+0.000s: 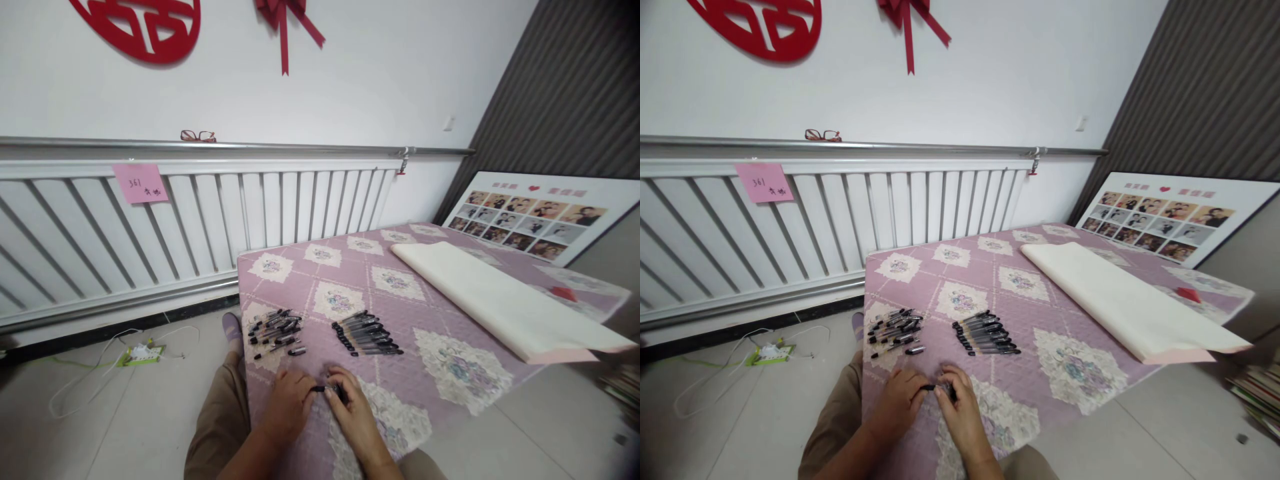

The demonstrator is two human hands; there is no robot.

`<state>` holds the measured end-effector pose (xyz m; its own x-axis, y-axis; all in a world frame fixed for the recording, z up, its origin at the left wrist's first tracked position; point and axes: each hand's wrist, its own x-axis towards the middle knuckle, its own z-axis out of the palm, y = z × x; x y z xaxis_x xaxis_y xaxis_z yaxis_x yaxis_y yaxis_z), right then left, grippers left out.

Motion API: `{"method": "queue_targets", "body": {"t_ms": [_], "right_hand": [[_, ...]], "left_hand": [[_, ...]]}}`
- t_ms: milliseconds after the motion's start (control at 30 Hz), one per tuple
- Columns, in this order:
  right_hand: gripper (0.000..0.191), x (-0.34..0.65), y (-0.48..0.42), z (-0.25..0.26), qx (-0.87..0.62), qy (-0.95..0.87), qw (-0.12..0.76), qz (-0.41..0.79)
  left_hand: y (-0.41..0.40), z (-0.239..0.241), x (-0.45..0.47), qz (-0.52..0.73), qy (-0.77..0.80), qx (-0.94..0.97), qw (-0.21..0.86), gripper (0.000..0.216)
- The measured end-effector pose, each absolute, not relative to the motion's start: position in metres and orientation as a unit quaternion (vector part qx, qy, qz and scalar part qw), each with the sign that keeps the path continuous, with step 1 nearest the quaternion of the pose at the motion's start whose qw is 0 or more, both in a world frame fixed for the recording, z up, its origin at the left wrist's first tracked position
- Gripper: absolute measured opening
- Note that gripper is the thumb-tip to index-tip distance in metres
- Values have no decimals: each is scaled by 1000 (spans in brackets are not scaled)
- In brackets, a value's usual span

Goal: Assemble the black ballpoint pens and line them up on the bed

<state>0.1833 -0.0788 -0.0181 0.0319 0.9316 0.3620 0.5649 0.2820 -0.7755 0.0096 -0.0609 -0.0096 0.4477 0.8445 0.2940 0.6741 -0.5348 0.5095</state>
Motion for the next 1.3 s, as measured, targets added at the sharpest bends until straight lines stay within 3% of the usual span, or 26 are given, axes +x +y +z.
{"method": "queue_targets", "body": {"t_ms": [200, 600, 1000, 1300], "right_hand": [[23, 181, -78, -17, -565, -675, 435, 187], [12, 184, -78, -20, -552, -667, 445, 229], [20, 180, -79, -15, -565, -673, 432, 200], [9, 184, -78, -18, -550, -655, 460, 237]], "left_hand": [[-62, -8, 10, 251, 458, 839, 153, 17], [-60, -12, 10, 237, 468, 840, 136, 17], [-61, -12, 10, 255, 462, 836, 148, 19], [-60, -11, 10, 247, 476, 831, 149, 20]]}}
